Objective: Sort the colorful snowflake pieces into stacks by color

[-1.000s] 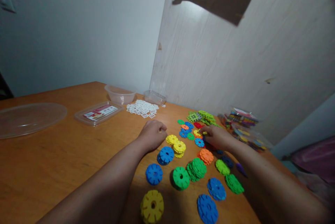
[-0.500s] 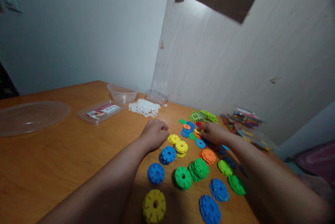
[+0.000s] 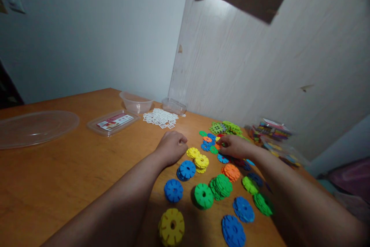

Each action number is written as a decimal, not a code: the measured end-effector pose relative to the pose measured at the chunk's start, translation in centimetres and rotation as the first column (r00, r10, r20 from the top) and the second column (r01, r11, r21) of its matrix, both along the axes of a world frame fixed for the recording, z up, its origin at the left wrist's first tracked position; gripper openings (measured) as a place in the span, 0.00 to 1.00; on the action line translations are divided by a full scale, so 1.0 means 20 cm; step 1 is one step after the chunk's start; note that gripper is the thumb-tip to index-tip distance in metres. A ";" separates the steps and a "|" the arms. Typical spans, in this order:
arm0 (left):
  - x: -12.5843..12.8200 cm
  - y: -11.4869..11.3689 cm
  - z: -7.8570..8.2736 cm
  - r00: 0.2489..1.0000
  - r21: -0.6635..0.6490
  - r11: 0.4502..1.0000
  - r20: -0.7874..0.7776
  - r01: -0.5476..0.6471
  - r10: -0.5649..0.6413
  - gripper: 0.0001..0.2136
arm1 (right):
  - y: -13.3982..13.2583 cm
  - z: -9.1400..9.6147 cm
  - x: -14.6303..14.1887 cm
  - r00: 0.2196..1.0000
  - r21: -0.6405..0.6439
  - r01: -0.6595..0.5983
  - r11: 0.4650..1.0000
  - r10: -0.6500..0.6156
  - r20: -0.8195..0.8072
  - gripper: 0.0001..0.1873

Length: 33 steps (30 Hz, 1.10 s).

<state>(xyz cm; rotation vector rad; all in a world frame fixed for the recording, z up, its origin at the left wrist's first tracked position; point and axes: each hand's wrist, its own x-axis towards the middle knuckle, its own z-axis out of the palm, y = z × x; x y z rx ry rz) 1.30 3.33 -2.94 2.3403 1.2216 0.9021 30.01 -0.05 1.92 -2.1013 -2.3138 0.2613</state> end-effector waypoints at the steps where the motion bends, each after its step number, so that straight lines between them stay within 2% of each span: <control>1: 0.00 0.00 0.00 1.000 -0.004 1.000 0.001 0.000 0.000 0.09 | 0.00 0.00 0.00 1.000 -0.018 0.003 1.000 -0.003 -0.003 0.12; 4: 0.00 0.00 0.00 1.000 -0.009 1.000 0.006 -0.001 0.001 0.09 | 0.01 0.00 -0.01 1.000 -0.034 0.011 0.999 -0.010 0.022 0.08; 6: 0.00 0.00 0.00 1.000 0.002 1.000 0.007 0.000 0.000 0.09 | 0.01 0.01 -0.02 0.998 -0.022 0.003 1.000 -0.001 0.066 0.09; 10: 0.00 0.00 0.00 1.000 0.011 1.000 -0.002 0.000 0.000 0.09 | -0.01 0.02 -0.02 0.990 0.092 0.026 0.995 -0.038 0.132 0.13; 12: 0.00 0.00 0.00 1.000 0.008 1.000 -0.006 -0.003 0.003 0.09 | -0.03 0.03 -0.01 0.990 0.188 0.079 0.979 -0.100 0.104 0.12; 14: 0.00 0.00 0.00 1.000 0.002 1.000 -0.015 -0.005 0.005 0.10 | -0.08 0.04 0.01 0.990 0.230 0.137 0.963 -0.135 -0.028 0.13; 16: 0.01 0.00 0.00 1.000 -0.002 1.000 -0.021 -0.005 0.005 0.10 | -0.15 0.06 0.03 0.952 0.169 0.194 0.966 -0.144 -0.271 0.13; 19: 0.01 0.00 -0.01 1.000 0.004 1.000 -0.013 -0.004 0.004 0.10 | -0.28 0.10 0.05 0.773 -0.072 0.189 0.979 -0.194 -0.605 0.16; 20: 0.01 0.00 -0.01 1.000 0.003 1.000 -0.009 -0.005 0.005 0.10 | -0.32 0.10 0.05 0.717 -0.145 0.158 0.977 -0.215 -0.663 0.16; 22: 0.01 0.00 -0.01 1.000 -0.003 1.000 -0.004 -0.007 0.007 0.10 | -0.39 0.11 0.05 0.654 -0.252 0.100 0.962 -0.255 -0.712 0.18; 25: 0.00 -0.01 0.01 1.000 -0.014 1.000 -0.011 -0.010 0.010 0.09 | -0.44 0.07 0.06 0.631 -0.313 0.116 0.943 -0.313 -0.710 0.19; 27: 0.00 -0.02 0.03 1.000 -0.015 1.000 -0.016 -0.011 0.011 0.08 | -0.44 0.03 0.08 0.644 -0.311 0.142 0.940 -0.326 -0.692 0.21; 30: 0.00 -0.02 0.03 1.000 -0.007 1.000 -0.016 -0.007 0.006 0.08 | -0.43 0.00 0.10 0.684 -0.287 0.128 0.949 -0.294 -0.668 0.21; 33: 0.00 -0.01 0.02 1.000 0.000 1.000 -0.009 0.003 -0.003 0.08 | -0.40 -0.01 0.10 0.701 -0.213 0.118 0.970 -0.233 -0.674 0.20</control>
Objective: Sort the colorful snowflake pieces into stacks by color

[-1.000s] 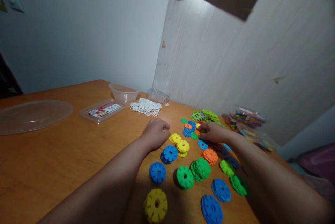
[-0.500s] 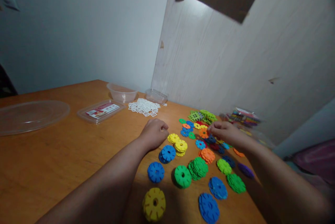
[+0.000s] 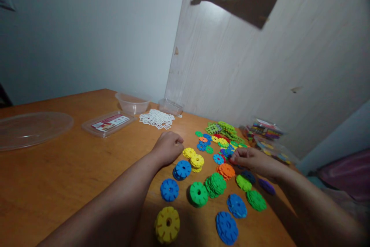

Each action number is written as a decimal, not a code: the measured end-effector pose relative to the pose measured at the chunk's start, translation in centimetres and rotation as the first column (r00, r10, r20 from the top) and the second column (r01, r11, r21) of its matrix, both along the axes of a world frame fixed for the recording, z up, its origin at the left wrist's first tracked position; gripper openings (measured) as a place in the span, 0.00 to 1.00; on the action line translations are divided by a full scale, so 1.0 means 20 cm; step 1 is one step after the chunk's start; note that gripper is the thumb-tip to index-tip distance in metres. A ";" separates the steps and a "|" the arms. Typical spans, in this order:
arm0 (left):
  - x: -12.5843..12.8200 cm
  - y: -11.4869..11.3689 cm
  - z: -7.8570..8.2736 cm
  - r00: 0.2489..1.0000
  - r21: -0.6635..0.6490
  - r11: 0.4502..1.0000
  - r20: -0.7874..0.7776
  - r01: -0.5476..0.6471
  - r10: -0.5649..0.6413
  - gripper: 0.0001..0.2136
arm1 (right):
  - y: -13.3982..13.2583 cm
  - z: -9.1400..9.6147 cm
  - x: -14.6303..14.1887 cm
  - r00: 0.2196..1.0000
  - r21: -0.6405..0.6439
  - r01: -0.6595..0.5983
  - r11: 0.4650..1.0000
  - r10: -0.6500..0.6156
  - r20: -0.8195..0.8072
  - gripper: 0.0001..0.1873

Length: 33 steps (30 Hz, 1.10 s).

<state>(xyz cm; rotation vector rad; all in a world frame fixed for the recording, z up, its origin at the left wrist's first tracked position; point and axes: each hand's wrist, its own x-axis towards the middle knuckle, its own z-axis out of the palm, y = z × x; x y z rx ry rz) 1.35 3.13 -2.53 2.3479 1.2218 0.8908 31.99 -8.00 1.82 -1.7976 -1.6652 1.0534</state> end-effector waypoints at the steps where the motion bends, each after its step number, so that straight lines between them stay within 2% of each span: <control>1: 0.00 0.00 -0.01 1.000 0.002 1.000 0.003 0.001 -0.001 0.08 | 0.02 0.00 -0.01 1.000 0.034 0.004 0.999 -0.004 0.011 0.20; 4: 0.00 0.01 -0.02 1.000 0.009 1.000 0.006 0.001 -0.001 0.09 | 0.10 0.02 -0.05 0.992 0.122 0.007 0.993 -0.022 0.123 0.18; 7: 0.00 0.01 -0.03 1.000 0.023 1.000 -0.005 0.003 -0.003 0.09 | 0.22 0.02 -0.11 0.939 0.207 -0.044 0.977 -0.031 0.343 0.14; 10: 0.00 0.02 -0.03 1.000 0.029 1.000 -0.014 -0.003 0.003 0.10 | 0.36 0.01 -0.19 0.831 0.242 -0.125 0.962 -0.032 0.555 0.12; 13: 0.00 0.02 -0.03 1.000 0.020 1.000 -0.011 -0.011 0.011 0.10 | 0.46 0.01 -0.26 0.691 0.233 -0.203 0.951 -0.030 0.723 0.18; 16: 0.00 0.02 -0.04 1.000 0.015 1.000 -0.009 -0.011 0.011 0.11 | 0.52 0.00 -0.30 0.564 0.161 -0.276 0.948 0.024 0.826 0.19; 18: 0.00 0.02 -0.03 1.000 0.010 1.000 -0.005 -0.015 0.015 0.11 | 0.53 -0.01 -0.32 0.532 0.110 -0.286 0.952 0.062 0.844 0.17; 23: 0.00 0.01 -0.03 1.000 -0.003 1.000 0.008 -0.015 0.015 0.10 | 0.52 -0.02 -0.33 0.509 0.091 -0.250 0.964 0.051 0.859 0.17; 28: 0.00 0.02 -0.04 1.000 0.013 1.000 0.023 -0.005 0.005 0.10 | 0.46 0.02 -0.32 0.477 0.224 -0.173 0.959 -0.117 0.871 0.18; 30: 0.00 0.03 -0.04 1.000 0.015 1.000 0.030 -0.002 0.002 0.10 | 0.42 0.04 -0.28 0.521 0.319 -0.129 0.939 -0.210 0.828 0.15; 31: 0.00 0.03 -0.05 0.999 0.014 1.000 0.033 -0.001 0.001 0.10 | 0.39 0.06 -0.26 0.572 0.359 -0.103 0.927 -0.240 0.784 0.14; 33: 0.00 0.03 -0.05 0.999 0.014 1.000 0.036 0.004 -0.004 0.10 | 0.32 0.08 -0.21 0.723 0.401 -0.036 0.915 -0.253 0.643 0.13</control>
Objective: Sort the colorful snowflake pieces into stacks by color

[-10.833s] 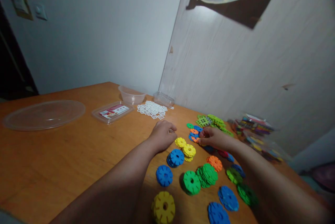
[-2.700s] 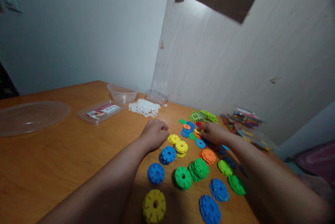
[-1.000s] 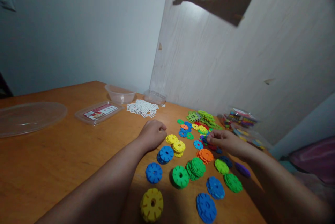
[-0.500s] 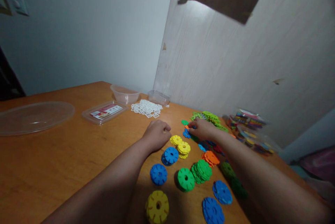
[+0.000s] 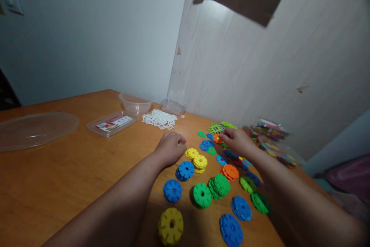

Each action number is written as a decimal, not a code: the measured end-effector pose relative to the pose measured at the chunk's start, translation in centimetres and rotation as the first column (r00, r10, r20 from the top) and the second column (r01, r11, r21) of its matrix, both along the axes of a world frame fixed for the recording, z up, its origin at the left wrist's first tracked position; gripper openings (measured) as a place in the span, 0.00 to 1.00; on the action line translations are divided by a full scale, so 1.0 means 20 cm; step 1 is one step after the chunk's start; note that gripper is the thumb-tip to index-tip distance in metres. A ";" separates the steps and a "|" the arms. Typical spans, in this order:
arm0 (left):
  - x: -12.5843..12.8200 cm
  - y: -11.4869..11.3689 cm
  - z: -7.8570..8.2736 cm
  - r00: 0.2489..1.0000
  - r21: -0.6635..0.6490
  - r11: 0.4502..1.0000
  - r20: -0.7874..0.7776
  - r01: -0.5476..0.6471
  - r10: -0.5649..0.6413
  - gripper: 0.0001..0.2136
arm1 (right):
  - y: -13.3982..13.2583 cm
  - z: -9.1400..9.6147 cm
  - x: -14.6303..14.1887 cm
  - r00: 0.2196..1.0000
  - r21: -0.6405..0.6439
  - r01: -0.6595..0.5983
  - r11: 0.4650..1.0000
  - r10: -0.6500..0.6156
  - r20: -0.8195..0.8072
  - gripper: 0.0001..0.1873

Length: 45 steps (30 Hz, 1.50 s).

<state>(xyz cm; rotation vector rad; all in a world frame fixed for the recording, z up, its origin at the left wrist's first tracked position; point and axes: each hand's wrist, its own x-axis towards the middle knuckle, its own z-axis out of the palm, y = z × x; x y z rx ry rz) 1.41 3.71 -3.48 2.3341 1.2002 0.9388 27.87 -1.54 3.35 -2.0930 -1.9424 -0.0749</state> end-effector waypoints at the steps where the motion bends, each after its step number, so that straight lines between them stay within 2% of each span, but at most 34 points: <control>1: 0.00 0.00 0.00 1.000 0.000 1.000 -0.001 0.003 -0.003 0.10 | -0.04 0.01 0.02 0.992 -0.005 -0.009 1.000 0.009 -0.130 0.14; 3: 0.00 0.00 0.01 1.000 0.000 1.000 -0.003 0.008 -0.008 0.09 | -0.14 0.02 0.06 0.922 -0.055 -0.027 0.998 0.004 -0.387 0.15; 5: 0.00 -0.01 0.02 1.000 -0.006 1.000 -0.001 0.006 -0.006 0.09 | -0.24 0.03 0.08 0.819 -0.137 -0.063 0.989 -0.027 -0.573 0.17; 8: 0.00 -0.02 0.04 1.000 -0.019 1.000 0.004 0.001 -0.001 0.08 | -0.35 0.03 0.10 0.713 -0.246 -0.139 0.959 -0.075 -0.697 0.18; 11: 0.00 -0.03 0.05 1.000 -0.032 0.999 0.000 -0.003 0.003 0.07 | -0.40 0.00 0.13 0.673 -0.290 -0.180 0.940 -0.097 -0.733 0.18; 13: 0.00 -0.04 0.06 1.000 -0.044 0.999 -0.007 -0.009 0.008 0.07 | -0.41 -0.03 0.15 0.693 -0.304 -0.173 0.937 -0.103 -0.713 0.18; 16: 0.00 -0.04 0.07 1.000 -0.054 0.998 -0.016 -0.013 0.012 0.07 | -0.43 -0.05 0.17 0.769 -0.309 -0.147 0.940 -0.088 -0.634 0.19; 22: 0.00 -0.02 0.06 1.000 -0.064 0.998 -0.005 -0.007 0.007 0.08 | -0.53 -0.04 0.12 0.893 -0.184 -0.191 0.964 0.093 -0.440 0.21; 25: 0.00 -0.01 0.04 0.999 -0.089 0.996 0.041 -0.019 0.023 0.09 | -0.57 -0.08 0.10 0.954 -0.118 -0.162 0.980 0.125 -0.274 0.29; 29: 0.00 0.02 0.01 0.986 -0.155 0.987 0.157 -0.035 0.060 0.12 | -0.55 -0.12 0.09 0.980 -0.103 -0.156 0.982 0.141 -0.139 0.27; 34: 0.00 0.04 0.01 0.943 -0.281 0.958 0.300 -0.055 0.143 0.12 | -0.53 -0.15 0.07 0.980 -0.071 -0.172 0.983 0.164 -0.113 0.25; 37: -0.01 0.04 0.03 0.916 -0.343 0.936 0.348 -0.073 0.199 0.13 | -0.53 -0.16 0.09 0.976 -0.008 -0.159 0.987 0.156 -0.153 0.26; 41: -0.06 0.06 0.04 0.916 -0.328 0.933 0.312 -0.146 0.253 0.11 | -0.54 -0.18 0.17 0.965 0.093 -0.077 0.993 0.098 -0.244 0.26; 45: -0.11 0.07 0.05 0.961 -0.251 0.958 0.197 -0.141 0.193 0.05 | -0.54 -0.18 0.30 0.961 0.193 0.099 0.976 -0.044 -0.272 0.25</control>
